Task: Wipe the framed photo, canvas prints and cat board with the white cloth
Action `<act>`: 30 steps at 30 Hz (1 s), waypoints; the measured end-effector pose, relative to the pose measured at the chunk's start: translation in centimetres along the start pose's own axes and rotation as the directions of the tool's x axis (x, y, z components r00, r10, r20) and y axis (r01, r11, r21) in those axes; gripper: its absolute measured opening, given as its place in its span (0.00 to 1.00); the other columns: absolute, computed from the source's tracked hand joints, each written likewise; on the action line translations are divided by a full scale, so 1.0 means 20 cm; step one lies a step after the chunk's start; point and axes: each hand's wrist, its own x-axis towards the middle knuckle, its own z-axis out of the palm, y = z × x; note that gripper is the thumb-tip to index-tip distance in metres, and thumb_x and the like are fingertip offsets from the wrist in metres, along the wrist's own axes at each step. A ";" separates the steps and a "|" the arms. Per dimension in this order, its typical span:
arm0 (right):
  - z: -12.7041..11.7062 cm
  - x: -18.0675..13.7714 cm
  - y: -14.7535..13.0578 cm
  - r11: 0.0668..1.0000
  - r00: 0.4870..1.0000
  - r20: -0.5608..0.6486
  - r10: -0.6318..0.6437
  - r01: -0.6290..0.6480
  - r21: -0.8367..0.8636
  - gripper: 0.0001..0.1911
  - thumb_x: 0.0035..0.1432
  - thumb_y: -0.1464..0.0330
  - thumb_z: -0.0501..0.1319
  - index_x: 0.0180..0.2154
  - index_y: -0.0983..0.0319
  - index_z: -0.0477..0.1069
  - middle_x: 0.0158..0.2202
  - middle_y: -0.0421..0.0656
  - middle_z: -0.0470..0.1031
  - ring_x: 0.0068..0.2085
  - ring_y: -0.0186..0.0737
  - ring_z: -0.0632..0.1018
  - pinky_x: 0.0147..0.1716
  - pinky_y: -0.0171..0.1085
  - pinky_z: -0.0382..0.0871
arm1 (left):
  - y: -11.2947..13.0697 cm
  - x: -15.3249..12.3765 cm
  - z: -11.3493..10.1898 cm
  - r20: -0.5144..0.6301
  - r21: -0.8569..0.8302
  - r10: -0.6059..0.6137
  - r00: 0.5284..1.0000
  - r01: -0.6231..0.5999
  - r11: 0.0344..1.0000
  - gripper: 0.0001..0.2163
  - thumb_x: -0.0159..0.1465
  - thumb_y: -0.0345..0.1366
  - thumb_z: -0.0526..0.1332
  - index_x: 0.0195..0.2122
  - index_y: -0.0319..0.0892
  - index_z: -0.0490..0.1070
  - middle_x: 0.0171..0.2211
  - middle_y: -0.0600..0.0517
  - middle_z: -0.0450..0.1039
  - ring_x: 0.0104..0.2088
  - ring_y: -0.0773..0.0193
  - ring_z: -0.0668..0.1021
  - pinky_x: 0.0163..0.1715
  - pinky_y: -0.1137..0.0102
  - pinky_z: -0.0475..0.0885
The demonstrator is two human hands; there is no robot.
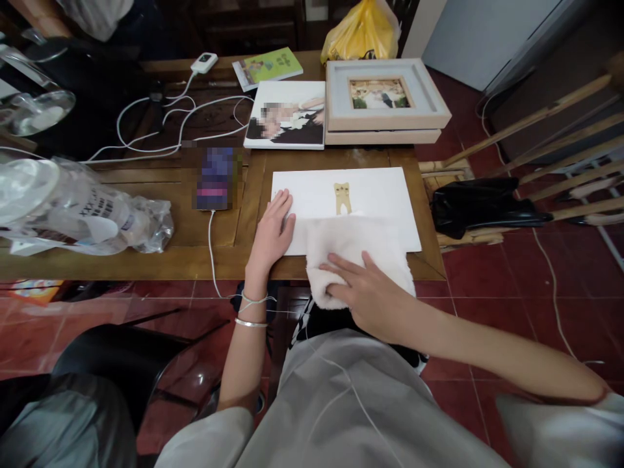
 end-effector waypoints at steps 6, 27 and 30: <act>-0.13 0.26 0.19 0.986 0.984 -0.061 0.168 -0.166 0.028 0.32 0.55 0.83 0.49 0.58 0.63 0.72 0.66 0.61 0.66 0.65 0.62 0.70 0.60 0.71 0.60 | -0.01 0.00 0.00 0.004 -0.017 -0.010 1.000 0.010 1.000 0.22 0.74 0.34 0.49 0.68 0.44 0.64 0.71 0.46 0.61 0.73 0.55 0.61 0.74 0.51 0.54; 0.07 0.15 -0.06 0.991 0.996 -0.064 -0.064 0.056 -0.119 0.24 0.63 0.78 0.51 0.54 0.59 0.77 0.68 0.55 0.66 0.70 0.66 0.62 0.61 0.76 0.54 | -0.02 0.00 0.00 -0.004 -0.062 0.004 1.000 -0.004 0.998 0.24 0.73 0.29 0.49 0.69 0.48 0.63 0.72 0.51 0.59 0.73 0.57 0.61 0.74 0.50 0.56; -0.02 0.19 0.00 0.998 0.999 -0.015 -0.043 0.043 -0.055 0.25 0.59 0.81 0.51 0.53 0.61 0.76 0.66 0.56 0.69 0.68 0.61 0.65 0.62 0.71 0.55 | -0.02 0.00 0.00 0.000 -0.058 0.006 1.000 -0.006 0.998 0.24 0.72 0.29 0.49 0.69 0.48 0.63 0.72 0.51 0.60 0.73 0.57 0.61 0.74 0.51 0.56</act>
